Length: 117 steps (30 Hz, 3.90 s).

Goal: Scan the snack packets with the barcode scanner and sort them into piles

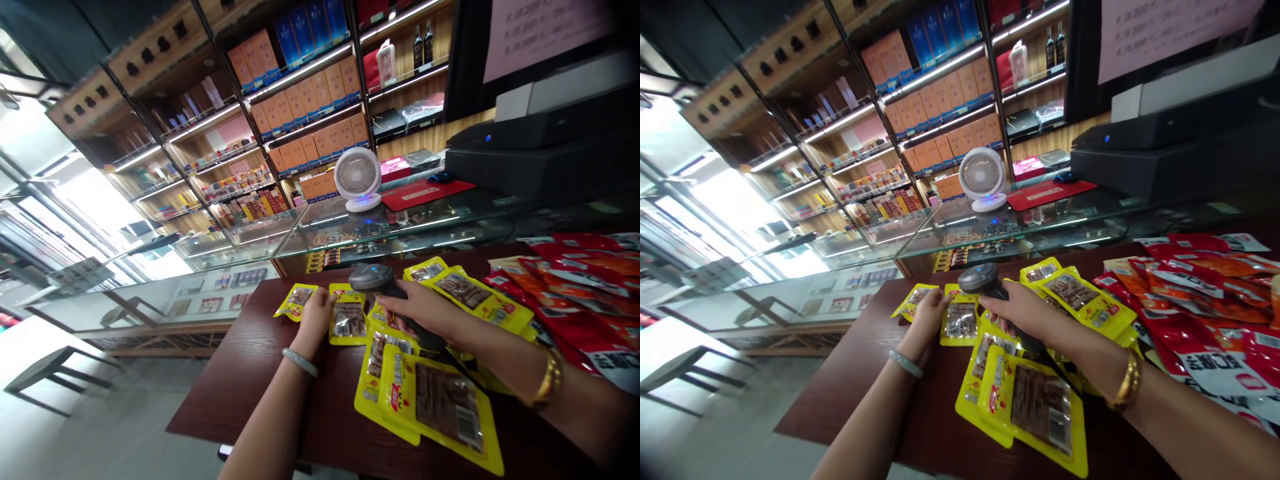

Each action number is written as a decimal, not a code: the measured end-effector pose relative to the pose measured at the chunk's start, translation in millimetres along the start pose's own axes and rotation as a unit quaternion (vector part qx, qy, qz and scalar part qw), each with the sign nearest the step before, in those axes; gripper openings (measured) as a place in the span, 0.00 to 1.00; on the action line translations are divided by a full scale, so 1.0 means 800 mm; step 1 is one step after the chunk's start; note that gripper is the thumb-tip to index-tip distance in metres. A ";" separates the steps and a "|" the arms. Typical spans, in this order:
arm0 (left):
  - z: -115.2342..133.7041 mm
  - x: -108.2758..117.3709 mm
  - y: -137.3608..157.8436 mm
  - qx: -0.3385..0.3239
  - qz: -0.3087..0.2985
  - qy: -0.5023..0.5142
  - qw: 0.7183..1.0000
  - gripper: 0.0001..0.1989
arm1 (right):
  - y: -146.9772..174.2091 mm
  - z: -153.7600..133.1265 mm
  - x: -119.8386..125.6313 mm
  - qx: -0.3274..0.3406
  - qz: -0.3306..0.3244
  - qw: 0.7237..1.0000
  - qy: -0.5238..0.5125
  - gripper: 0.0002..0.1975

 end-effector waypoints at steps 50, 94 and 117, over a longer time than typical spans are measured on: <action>0.086 -0.072 0.044 -0.126 -0.126 -0.160 0.971 0.21 | -0.005 -0.010 0.030 0.015 -0.009 0.998 0.065 0.15; -0.009 0.071 -0.006 0.082 0.127 -0.077 0.986 0.14 | -0.001 -0.005 0.039 0.003 0.043 0.996 0.079 0.16; 0.081 -0.061 0.064 -0.129 -0.317 0.034 0.939 0.12 | -0.001 -0.005 0.034 0.000 -0.031 0.986 0.161 0.13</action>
Point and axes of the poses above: each hand's wrist, its own y-axis away from the middle knuckle, its own x-axis out of the back of the hand, z = x × y, the point moved 6 cm from there along -y, towards the middle knuckle, and after that the axes turned 10 degrees about y, right-handed, at the moved point
